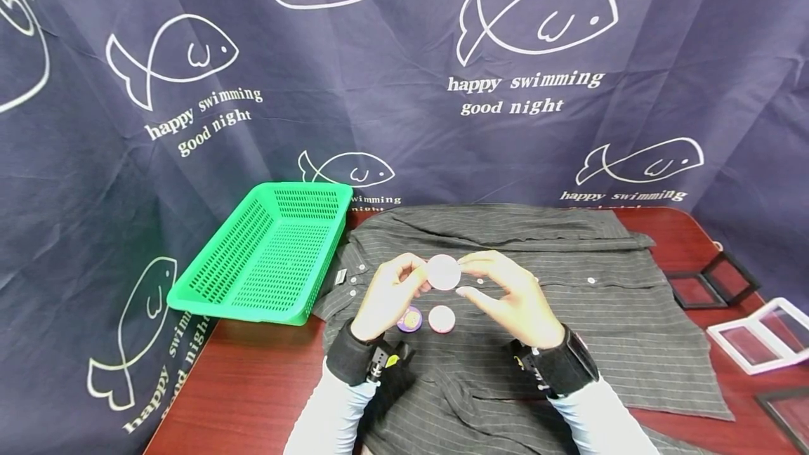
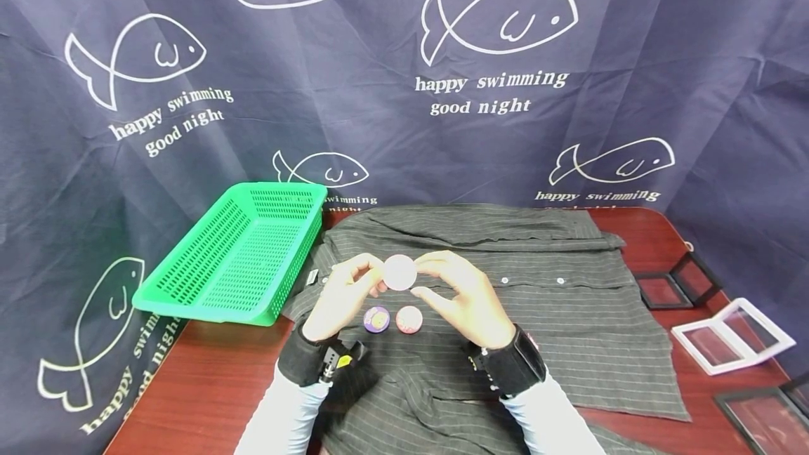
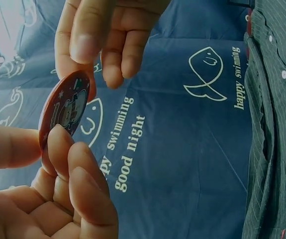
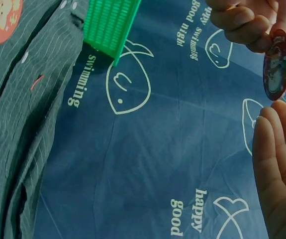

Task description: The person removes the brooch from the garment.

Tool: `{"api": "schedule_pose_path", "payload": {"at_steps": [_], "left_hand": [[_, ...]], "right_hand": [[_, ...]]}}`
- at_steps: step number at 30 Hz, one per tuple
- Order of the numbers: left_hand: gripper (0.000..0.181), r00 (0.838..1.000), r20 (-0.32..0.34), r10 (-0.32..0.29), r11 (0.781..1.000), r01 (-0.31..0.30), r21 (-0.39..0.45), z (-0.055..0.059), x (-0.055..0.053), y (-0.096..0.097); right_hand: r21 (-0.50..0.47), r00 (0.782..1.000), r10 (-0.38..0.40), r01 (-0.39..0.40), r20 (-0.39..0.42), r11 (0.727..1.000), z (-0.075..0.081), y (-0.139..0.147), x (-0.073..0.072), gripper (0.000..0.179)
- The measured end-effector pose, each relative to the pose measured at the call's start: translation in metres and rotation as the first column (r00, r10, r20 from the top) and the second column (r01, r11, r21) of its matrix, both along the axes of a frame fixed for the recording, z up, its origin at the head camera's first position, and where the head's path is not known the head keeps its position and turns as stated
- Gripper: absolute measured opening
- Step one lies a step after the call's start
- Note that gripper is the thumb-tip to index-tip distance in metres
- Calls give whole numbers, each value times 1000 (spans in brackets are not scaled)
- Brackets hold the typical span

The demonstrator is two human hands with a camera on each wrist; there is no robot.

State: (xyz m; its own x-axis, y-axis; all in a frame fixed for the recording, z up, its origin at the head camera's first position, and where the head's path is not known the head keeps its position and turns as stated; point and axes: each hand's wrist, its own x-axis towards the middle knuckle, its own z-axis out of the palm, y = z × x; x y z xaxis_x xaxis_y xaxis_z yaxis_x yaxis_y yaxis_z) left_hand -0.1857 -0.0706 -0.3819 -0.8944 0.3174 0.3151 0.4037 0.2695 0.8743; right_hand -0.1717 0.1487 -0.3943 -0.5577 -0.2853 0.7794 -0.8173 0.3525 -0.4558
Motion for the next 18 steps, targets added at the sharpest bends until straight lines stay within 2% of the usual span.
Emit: {"api": "schedule_pose_path", "payload": {"at_steps": [5, 10, 13, 18], "left_hand": [[17, 1000, 25, -19, 1000, 18, 19, 0, 0, -1], [18, 998, 56, -40, 998, 38, 44, -1, -2, 0], [19, 995, 84, -62, 996, 56, 67, -2, -3, 1], [19, 988, 126, -94, 992, 82, 94, -2, -3, 3]], "right_hand": [[53, 996, -45, 49, -81, 997, -1, -3, -1, 36], [82, 977, -77, 95, -201, 992, -4, -5, -3, 18], [93, 959, -100, 129, -265, 987, -5, -7, -5, 27], [88, 939, -122, 158, -320, 983, -8, -8, -6, 27]]}}
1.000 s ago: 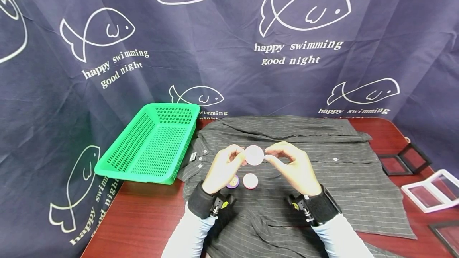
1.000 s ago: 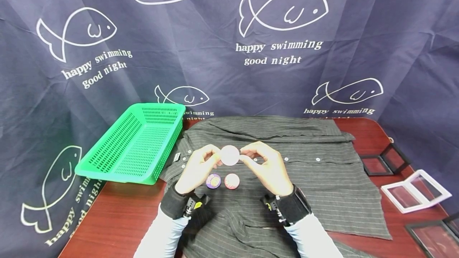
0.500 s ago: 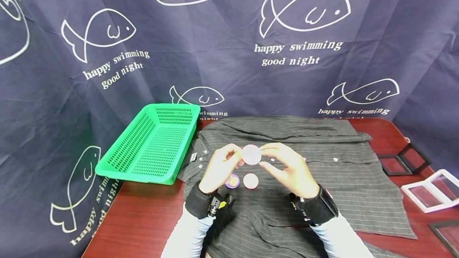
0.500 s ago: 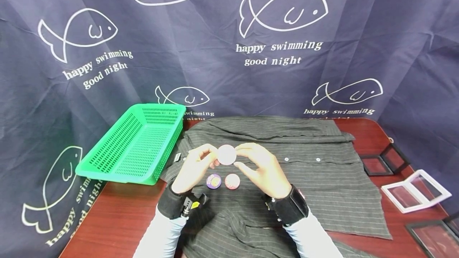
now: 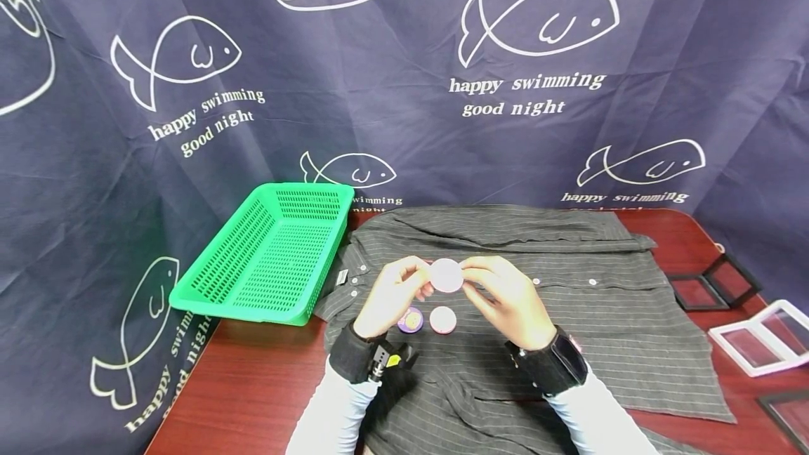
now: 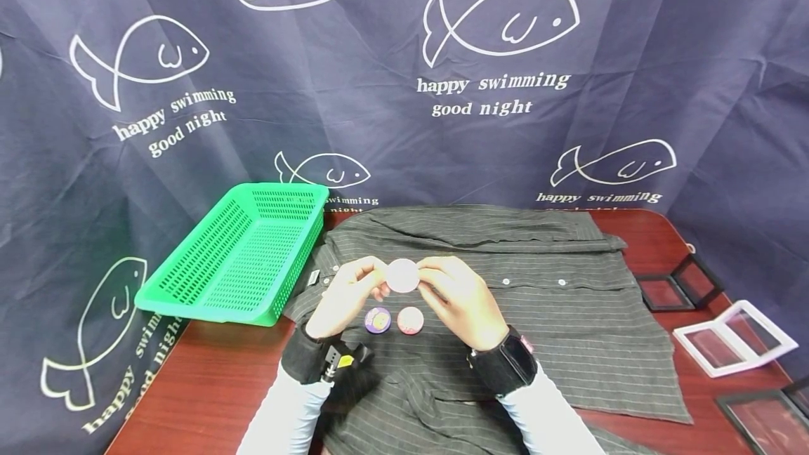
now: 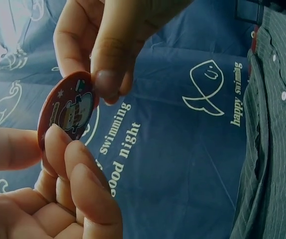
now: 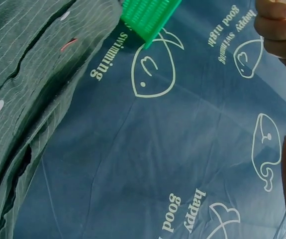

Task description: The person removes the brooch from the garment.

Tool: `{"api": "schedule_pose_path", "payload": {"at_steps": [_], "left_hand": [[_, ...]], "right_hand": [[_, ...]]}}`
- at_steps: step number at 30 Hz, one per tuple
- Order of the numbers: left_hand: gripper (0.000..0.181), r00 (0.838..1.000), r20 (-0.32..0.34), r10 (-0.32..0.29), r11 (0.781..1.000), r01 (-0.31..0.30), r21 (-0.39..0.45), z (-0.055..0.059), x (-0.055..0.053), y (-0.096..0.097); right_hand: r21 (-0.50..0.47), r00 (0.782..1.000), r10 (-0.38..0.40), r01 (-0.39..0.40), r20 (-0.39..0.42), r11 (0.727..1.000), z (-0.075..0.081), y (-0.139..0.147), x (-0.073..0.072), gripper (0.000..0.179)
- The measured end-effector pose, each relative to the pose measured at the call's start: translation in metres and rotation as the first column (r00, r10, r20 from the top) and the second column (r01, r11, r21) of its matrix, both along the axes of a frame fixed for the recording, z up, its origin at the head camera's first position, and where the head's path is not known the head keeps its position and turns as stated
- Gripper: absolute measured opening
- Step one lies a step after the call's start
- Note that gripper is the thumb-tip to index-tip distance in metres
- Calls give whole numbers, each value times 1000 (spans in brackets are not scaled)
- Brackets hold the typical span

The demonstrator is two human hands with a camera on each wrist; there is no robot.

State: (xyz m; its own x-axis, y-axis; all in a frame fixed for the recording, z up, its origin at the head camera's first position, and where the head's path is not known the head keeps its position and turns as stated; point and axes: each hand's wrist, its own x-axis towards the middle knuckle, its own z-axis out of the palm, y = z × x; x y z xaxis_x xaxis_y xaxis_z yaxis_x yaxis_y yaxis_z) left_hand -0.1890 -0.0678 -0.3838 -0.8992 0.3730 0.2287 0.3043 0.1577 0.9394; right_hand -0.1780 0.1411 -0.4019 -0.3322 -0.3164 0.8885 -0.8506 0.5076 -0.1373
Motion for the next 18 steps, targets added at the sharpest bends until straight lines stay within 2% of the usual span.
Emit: {"api": "schedule_pose_path", "payload": {"at_steps": [5, 14, 18], "left_hand": [[20, 999, 34, -15, 1000, 14, 25, -1, 0, 2], [20, 997, 71, -27, 999, 24, 39, -3, -1, 4], [20, 997, 81, -19, 999, 16, 36, -3, -1, 6]], "right_hand": [[-3, 1000, -6, 6, -27, 1000, -2, 1, 0, 26], [11, 992, 12, -11, -122, 1000, -3, 2, -2, 22], [10, 988, 20, -18, -151, 1000, -2, 3, -1, 22]]}}
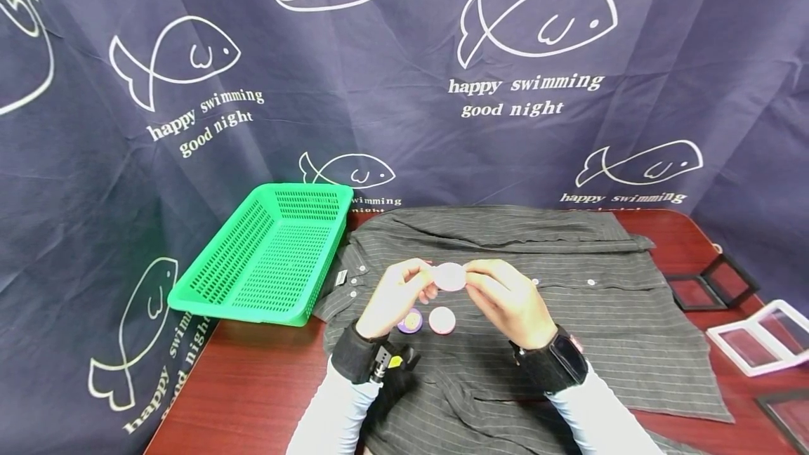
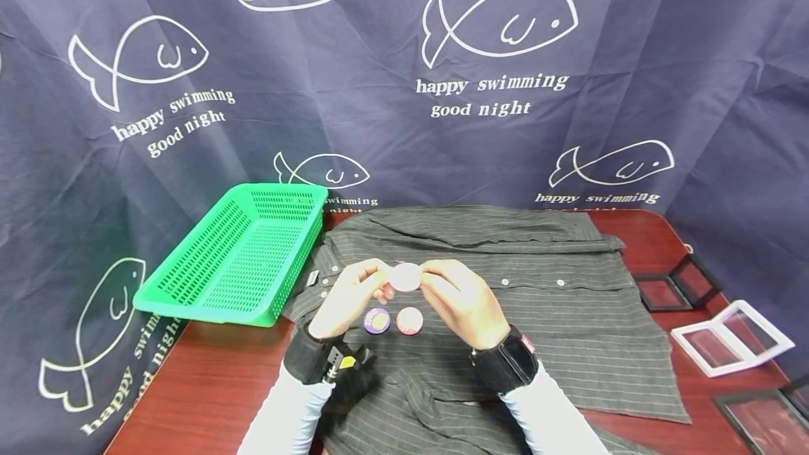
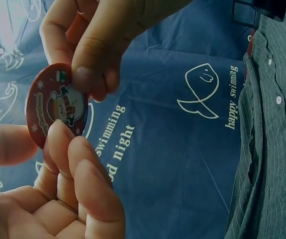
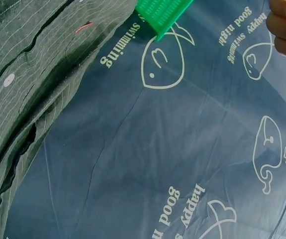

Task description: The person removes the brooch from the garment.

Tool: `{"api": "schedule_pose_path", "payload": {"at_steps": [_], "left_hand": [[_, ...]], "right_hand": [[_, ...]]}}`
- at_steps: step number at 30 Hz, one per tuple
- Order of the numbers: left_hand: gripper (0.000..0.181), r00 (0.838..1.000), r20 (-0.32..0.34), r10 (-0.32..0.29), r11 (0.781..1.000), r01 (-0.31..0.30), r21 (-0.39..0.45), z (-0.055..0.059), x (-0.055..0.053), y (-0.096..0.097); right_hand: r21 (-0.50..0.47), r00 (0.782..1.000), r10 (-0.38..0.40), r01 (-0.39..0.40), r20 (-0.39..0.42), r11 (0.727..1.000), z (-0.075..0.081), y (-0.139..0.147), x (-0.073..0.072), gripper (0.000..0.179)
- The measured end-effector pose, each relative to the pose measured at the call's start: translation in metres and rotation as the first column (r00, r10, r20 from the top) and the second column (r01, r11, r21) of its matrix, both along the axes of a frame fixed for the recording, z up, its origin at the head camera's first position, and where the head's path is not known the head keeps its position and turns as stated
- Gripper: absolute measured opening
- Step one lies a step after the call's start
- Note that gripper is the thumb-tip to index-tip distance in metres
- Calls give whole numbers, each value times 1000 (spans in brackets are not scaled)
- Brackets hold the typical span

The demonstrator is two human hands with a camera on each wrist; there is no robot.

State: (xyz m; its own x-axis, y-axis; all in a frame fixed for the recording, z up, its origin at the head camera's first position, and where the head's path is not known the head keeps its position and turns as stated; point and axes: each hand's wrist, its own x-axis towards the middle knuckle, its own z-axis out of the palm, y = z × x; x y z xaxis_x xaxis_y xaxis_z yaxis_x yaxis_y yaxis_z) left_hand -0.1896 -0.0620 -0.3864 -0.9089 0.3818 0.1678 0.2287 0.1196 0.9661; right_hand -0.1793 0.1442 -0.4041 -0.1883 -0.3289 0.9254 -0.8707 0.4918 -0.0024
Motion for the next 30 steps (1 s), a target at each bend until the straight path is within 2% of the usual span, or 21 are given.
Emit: {"api": "schedule_pose_path", "payload": {"at_steps": [4, 8, 14, 19, 22, 24, 30], "left_hand": [[20, 1000, -10, 24, 999, -25, -28, 0, 1, 1], [20, 998, -18, 63, 997, -64, -43, 0, 3, 2], [16, 990, -95, 109, 993, -113, -41, -2, 8, -3], [14, 981, -155, 121, 991, -128, -39, -10, 9, -10], [17, 963, -233, 134, 987, -152, -62, -16, 9, -14], [17, 942, -300, 149, 979, -184, -90, -20, 8, -16], [17, 887, -432, 162, 945, -266, -192, -36, 9, -23]], "right_hand": [[6, 1000, -21, 21, -4, 1000, 1, 3, 1, 24], [11, 998, -56, 56, 28, 998, 4, 7, 2, 26], [-13, 991, -99, 100, 90, 995, 7, 18, 4, 28], [-57, 979, -129, 139, 157, 989, 5, 29, 4, 28], [-86, 969, -143, 163, 203, 983, 3, 38, 4, 19], [-112, 961, -142, 173, 237, 979, 1, 43, 4, 11], [-203, 934, -145, 220, 327, 954, -4, 59, 3, 16]]}}
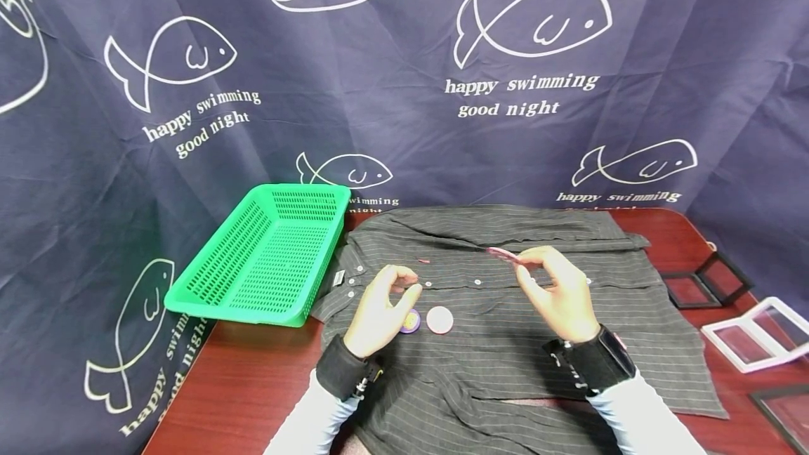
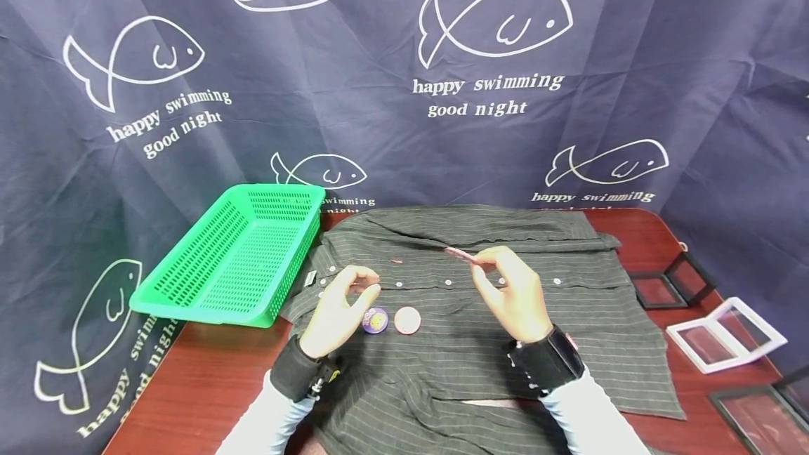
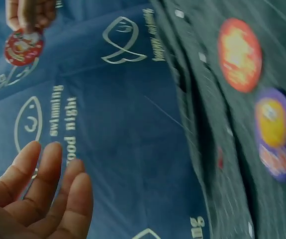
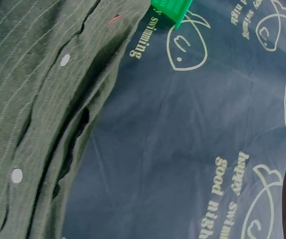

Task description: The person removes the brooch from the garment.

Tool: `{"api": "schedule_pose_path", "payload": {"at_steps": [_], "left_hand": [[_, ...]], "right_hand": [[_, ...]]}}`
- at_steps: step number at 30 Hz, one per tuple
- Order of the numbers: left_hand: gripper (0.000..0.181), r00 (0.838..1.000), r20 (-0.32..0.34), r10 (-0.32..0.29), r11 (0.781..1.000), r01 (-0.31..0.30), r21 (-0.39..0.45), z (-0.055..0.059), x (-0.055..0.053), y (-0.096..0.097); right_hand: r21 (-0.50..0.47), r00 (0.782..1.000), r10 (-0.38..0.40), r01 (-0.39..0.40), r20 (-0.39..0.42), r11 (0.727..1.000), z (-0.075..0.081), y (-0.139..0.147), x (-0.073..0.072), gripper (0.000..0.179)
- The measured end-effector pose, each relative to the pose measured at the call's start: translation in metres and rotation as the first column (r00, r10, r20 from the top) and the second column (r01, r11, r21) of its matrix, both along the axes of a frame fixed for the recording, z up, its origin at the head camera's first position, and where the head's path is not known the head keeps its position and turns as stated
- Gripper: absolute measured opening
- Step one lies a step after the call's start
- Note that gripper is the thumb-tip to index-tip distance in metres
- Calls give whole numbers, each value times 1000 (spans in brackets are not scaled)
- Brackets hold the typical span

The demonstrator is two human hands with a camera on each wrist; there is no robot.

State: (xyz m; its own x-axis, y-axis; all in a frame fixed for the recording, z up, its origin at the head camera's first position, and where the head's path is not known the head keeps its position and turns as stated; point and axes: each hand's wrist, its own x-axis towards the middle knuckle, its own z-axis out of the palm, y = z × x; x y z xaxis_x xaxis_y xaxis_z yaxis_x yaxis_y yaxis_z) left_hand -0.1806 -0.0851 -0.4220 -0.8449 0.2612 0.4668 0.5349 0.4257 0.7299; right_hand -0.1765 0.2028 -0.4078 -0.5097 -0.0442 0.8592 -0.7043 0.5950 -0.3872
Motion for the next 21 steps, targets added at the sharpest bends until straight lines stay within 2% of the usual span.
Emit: {"api": "schedule_pose_path", "payload": {"at_steps": [4, 8, 11, 15, 21], "left_hand": [[28, 996, -83, 43, 985, -56, -161, -11, 0, -7], [43, 986, -156, 63, 949, -108, -297, -21, 1, -16], [51, 981, -183, 64, 927, -126, -353, -28, 2, -22], [59, 981, -179, 76, 904, -144, -403, -36, 4, -29], [72, 987, -122, 108, 846, -155, -509, -47, 6, -38]], "right_hand": [[-72, 998, -39, 43, 56, 996, -4, 10, 0, 17], [-130, 988, -76, 94, 137, 987, -8, 22, 1, 16], [-167, 973, -95, 132, 212, 977, -13, 31, 2, 13], [-202, 943, -118, 186, 310, 961, -20, 45, 2, 12], [-238, 907, -152, 260, 393, 936, -35, 68, 3, 13]]}}
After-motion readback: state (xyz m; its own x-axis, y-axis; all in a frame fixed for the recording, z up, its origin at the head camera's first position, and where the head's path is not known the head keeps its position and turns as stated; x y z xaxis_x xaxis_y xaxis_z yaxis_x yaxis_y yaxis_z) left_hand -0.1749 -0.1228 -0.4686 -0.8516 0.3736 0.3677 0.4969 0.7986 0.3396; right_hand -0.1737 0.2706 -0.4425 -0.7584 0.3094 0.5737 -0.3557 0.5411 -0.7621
